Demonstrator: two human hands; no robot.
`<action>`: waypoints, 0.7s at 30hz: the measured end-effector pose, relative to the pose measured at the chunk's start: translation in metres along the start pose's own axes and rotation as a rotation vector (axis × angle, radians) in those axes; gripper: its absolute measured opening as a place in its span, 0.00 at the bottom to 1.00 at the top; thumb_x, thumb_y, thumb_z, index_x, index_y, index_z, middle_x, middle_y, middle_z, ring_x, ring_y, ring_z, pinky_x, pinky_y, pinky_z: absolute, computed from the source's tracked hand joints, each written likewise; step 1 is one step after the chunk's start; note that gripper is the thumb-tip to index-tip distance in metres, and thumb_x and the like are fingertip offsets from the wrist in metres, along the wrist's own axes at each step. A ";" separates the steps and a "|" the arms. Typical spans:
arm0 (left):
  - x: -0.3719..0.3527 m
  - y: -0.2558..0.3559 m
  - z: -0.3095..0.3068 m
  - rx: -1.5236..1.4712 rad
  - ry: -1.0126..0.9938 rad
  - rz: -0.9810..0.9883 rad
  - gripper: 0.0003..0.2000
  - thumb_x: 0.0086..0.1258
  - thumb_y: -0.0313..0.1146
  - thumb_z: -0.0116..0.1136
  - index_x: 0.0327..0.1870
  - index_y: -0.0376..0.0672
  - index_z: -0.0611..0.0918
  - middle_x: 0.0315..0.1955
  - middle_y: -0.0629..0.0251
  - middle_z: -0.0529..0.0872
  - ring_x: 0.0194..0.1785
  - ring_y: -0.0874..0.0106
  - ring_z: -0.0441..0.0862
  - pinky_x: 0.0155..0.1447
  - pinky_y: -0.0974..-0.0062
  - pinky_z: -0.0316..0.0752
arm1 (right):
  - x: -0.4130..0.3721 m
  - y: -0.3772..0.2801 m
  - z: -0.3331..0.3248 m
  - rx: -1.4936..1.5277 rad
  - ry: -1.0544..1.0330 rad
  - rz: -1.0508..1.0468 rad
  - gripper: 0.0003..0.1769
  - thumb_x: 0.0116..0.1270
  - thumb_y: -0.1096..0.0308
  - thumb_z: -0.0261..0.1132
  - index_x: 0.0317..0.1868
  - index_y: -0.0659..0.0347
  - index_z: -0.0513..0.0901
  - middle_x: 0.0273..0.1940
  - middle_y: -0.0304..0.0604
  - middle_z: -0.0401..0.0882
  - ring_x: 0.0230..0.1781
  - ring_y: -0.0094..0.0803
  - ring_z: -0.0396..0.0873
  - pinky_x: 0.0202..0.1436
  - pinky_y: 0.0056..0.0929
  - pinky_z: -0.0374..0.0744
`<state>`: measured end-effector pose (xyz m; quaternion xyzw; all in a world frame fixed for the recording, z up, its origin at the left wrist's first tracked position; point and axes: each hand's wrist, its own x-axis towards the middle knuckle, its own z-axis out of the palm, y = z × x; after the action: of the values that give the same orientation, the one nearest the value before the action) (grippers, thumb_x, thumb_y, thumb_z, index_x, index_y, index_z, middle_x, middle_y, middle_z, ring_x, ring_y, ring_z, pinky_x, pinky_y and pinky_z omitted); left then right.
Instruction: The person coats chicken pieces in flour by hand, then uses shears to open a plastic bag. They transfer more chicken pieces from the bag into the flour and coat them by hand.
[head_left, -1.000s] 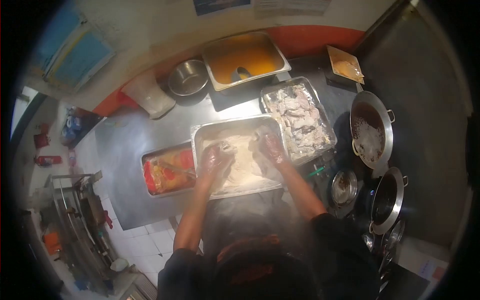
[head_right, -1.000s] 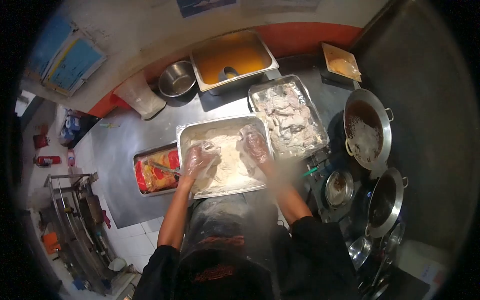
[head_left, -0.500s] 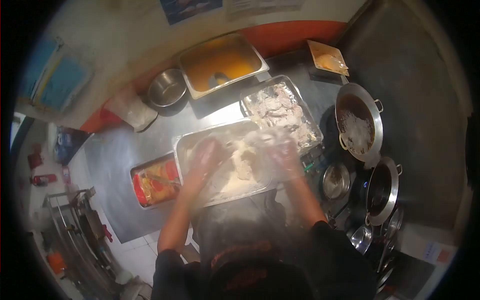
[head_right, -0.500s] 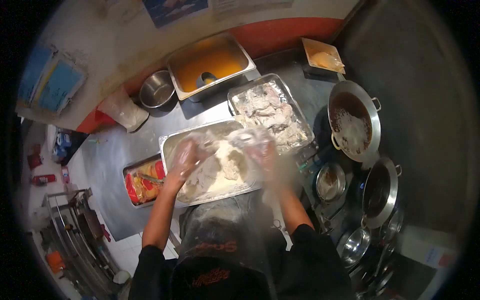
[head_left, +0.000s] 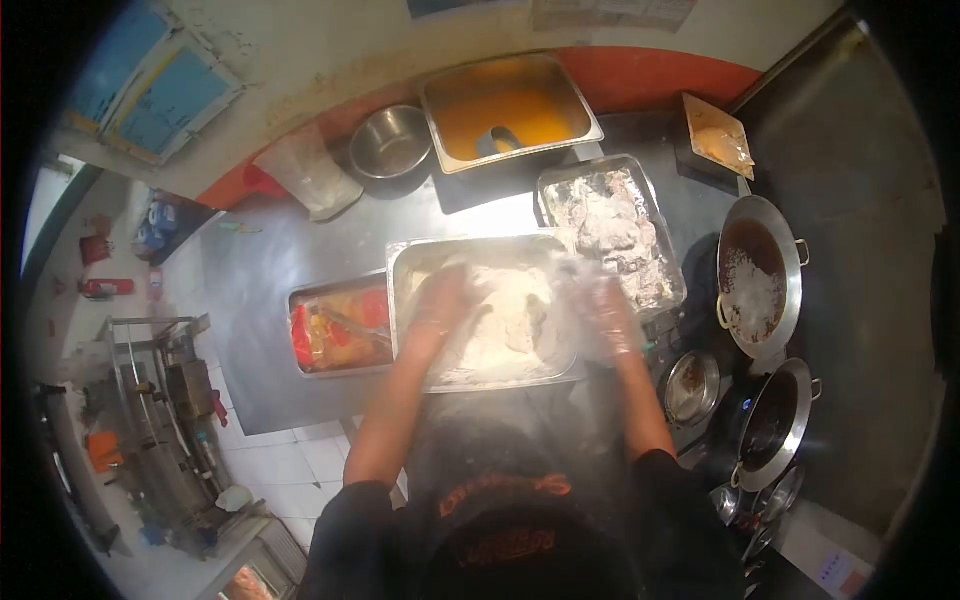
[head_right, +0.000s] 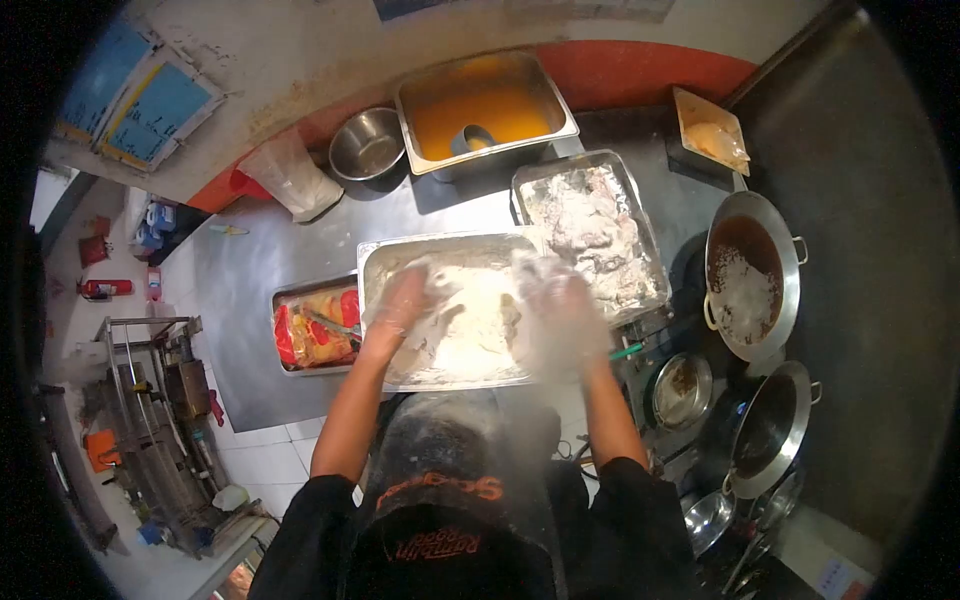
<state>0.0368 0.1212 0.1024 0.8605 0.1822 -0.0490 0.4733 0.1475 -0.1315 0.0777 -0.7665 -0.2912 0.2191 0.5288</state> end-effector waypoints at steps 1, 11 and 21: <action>-0.002 -0.056 0.017 0.291 0.005 -0.045 0.25 0.59 0.53 0.61 0.41 0.34 0.81 0.37 0.46 0.83 0.42 0.56 0.81 0.48 0.65 0.75 | 0.003 0.005 0.020 -0.147 -0.059 0.072 0.28 0.68 0.53 0.53 0.64 0.57 0.65 0.57 0.58 0.71 0.58 0.46 0.71 0.60 0.48 0.70; -0.039 -0.183 0.127 0.385 0.187 0.264 0.18 0.69 0.34 0.45 0.58 0.39 0.73 0.39 0.53 0.80 0.44 0.59 0.79 0.51 0.63 0.71 | -0.003 0.013 0.142 -0.606 -0.312 0.353 0.45 0.57 0.40 0.61 0.60 0.74 0.66 0.53 0.65 0.73 0.57 0.48 0.72 0.60 0.38 0.70; -0.015 -0.157 0.094 0.851 -0.325 0.170 0.22 0.63 0.33 0.49 0.60 0.41 0.73 0.36 0.52 0.83 0.45 0.55 0.79 0.61 0.59 0.65 | 0.009 -0.065 0.089 -0.460 -0.273 0.536 0.55 0.49 0.38 0.68 0.65 0.75 0.60 0.62 0.66 0.65 0.63 0.51 0.66 0.64 0.38 0.67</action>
<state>-0.0256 0.1151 -0.0701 0.9713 -0.0021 -0.2147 0.1027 0.0832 -0.0472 0.1079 -0.8780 -0.1898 0.3787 0.2231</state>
